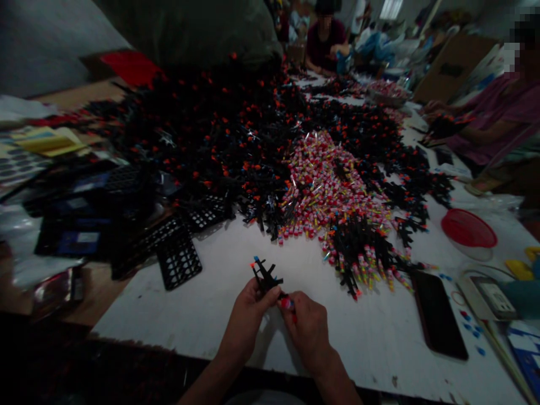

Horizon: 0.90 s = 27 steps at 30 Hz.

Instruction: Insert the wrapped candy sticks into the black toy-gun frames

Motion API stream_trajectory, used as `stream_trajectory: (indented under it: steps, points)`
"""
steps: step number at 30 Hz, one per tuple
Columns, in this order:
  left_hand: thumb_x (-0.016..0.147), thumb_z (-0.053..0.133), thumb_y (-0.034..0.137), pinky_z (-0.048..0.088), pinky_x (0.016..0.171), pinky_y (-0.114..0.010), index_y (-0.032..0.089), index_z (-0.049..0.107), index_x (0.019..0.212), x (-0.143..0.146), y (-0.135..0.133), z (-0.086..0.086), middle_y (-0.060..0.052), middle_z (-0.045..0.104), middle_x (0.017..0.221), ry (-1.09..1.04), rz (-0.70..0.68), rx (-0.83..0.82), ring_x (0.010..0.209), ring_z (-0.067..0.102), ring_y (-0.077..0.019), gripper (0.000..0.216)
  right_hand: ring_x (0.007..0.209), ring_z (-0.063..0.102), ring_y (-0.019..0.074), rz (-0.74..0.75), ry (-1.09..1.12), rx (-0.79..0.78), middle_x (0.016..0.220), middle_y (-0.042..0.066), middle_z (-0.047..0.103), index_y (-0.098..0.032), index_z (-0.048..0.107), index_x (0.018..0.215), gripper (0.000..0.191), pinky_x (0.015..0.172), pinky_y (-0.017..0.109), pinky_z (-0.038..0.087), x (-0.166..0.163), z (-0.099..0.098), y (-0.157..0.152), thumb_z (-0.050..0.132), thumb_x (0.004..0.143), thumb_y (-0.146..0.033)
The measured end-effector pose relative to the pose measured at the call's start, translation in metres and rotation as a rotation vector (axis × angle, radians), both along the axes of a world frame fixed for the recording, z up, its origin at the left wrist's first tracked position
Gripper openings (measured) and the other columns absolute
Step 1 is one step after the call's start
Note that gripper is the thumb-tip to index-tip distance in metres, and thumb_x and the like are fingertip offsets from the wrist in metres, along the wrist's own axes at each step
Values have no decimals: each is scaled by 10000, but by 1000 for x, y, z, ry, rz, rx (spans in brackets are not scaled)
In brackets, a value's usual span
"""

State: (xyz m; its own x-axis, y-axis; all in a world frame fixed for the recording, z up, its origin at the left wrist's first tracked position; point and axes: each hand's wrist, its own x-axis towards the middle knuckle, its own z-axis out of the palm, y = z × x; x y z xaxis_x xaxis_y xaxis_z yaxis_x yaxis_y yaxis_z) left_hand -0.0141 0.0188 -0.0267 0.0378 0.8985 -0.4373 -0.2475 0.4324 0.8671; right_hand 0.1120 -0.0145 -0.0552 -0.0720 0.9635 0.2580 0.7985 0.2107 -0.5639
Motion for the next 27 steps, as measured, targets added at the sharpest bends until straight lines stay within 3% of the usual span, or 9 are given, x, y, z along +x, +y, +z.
stream_trajectory:
  steps: [3,6,9,11,14,17,21,24,27]
  points:
    - [715,673,392,464,742,-287,186,592,895,-3,10,2,-25,650,836,88,-177,78,794,594,-166,285,559,623,165,-32,-2,12,694,7,667,-259,604,853,169,517,275,472,29,8,7,487,900,-371]
    - [763,623,417,458,781,-314,215,616,950,-7,43,10,-43,652,897,394,-352,343,840,588,-185,276,803,649,229,-291,-105,239,923,92,685,-230,609,1041,240,714,367,523,81,31,19,482,902,-379]
    - [837,530,337,403,951,-382,212,597,1097,-3,92,15,-90,609,1142,790,-243,701,1072,523,-225,296,1110,537,320,-480,-255,393,1160,178,598,-176,578,1172,360,949,514,421,117,51,37,490,896,-389]
    - [843,518,291,353,1010,-441,177,563,1183,6,122,13,-127,564,1250,1035,-238,807,1176,457,-267,362,1149,503,328,-465,-255,431,1196,190,575,-165,569,1194,351,979,538,391,114,53,52,469,906,-338]
    - [835,522,248,353,988,-494,190,501,1277,17,147,5,-130,501,1355,1267,-373,889,1245,404,-305,447,1126,525,260,-224,-108,350,1181,150,593,-168,541,1239,371,960,467,440,76,36,84,365,913,-177]
    - [870,456,256,369,953,-491,194,478,1301,13,147,-5,-121,531,1324,1384,-363,896,1226,421,-298,436,1189,491,232,-117,-130,250,1264,118,559,-200,554,1252,441,1006,427,408,37,15,124,413,849,-91]
    - [867,446,246,396,892,-471,166,511,1262,-10,131,-14,-123,594,1223,1481,-342,836,1119,476,-304,408,1333,297,321,-224,-202,91,1411,124,420,-248,543,1283,490,1036,538,310,26,0,165,505,815,-107]
    - [866,433,211,408,881,-450,178,569,1193,-24,117,-16,-115,596,1207,1504,-348,801,1086,491,-294,356,1315,283,325,-191,-234,61,1404,104,437,-249,612,1189,430,1024,531,315,31,-7,168,534,793,-99]
    - [863,430,183,420,875,-440,171,570,1190,-30,100,-16,-122,588,1206,1473,-353,759,1078,505,-284,355,1280,310,300,-116,-262,88,1404,81,444,-240,626,1139,422,1023,507,325,32,-14,151,552,759,-73]
